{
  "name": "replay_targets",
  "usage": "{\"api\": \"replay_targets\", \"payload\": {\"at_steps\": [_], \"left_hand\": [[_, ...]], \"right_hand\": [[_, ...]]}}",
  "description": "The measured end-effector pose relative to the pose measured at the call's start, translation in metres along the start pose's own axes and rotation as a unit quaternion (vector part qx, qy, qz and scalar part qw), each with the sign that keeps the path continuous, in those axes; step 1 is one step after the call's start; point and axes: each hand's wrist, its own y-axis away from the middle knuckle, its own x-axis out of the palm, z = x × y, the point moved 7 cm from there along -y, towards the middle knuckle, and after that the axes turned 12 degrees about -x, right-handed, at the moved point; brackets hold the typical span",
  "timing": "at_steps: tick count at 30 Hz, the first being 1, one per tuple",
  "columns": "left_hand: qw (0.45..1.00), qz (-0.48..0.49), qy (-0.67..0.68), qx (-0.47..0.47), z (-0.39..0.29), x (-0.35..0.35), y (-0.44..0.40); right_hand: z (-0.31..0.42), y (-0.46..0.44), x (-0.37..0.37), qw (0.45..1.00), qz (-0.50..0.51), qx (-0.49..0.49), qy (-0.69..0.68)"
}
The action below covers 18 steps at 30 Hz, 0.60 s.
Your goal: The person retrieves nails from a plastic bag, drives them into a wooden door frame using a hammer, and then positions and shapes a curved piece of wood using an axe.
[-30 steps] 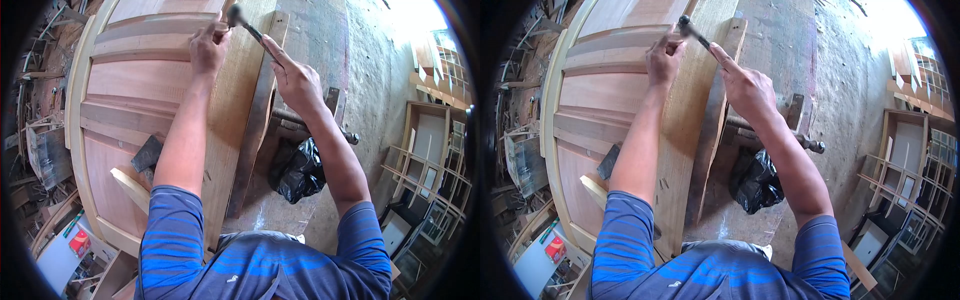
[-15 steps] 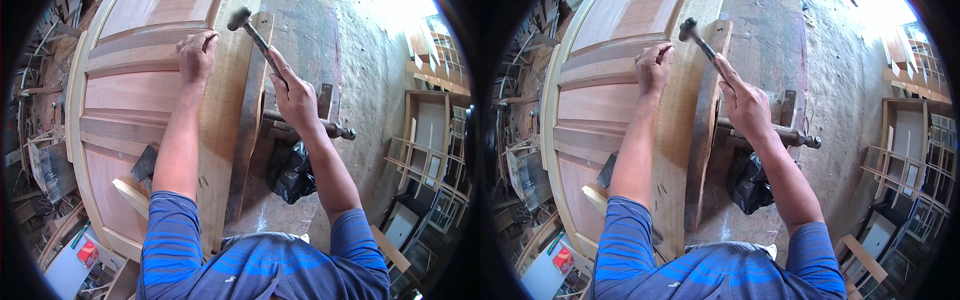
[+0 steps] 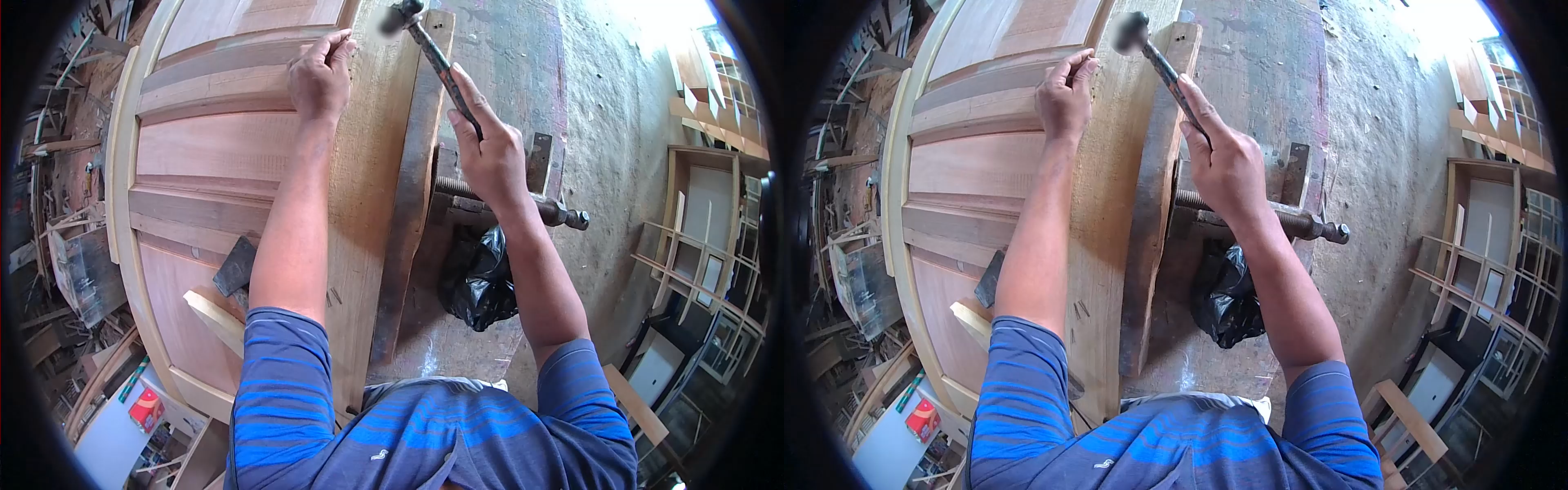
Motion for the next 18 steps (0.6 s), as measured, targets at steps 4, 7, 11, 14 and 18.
{"api": "replay_targets", "payload": {"at_steps": [4,7,11,14,18], "left_hand": [[0.999,0.007,-0.019,0.028,-0.002,0.000,0.001],[0.999,0.013,-0.044,0.026,-0.003,-0.001,0.002],[0.998,0.024,-0.044,0.040,0.001,0.003,0.001],[0.998,0.028,-0.025,0.053,-0.006,0.000,0.002],[0.997,0.016,-0.025,0.076,-0.010,-0.002,0.001]], "right_hand": [[0.000,-0.005,0.002,1.000,-0.005,-0.016,0.010],[0.003,-0.009,0.002,1.000,0.004,-0.010,0.017],[0.009,-0.020,0.004,0.998,-0.012,-0.053,0.032],[0.017,-0.029,0.004,0.995,-0.024,-0.091,0.041],[0.020,-0.035,0.009,0.991,-0.019,-0.118,0.052]]}}
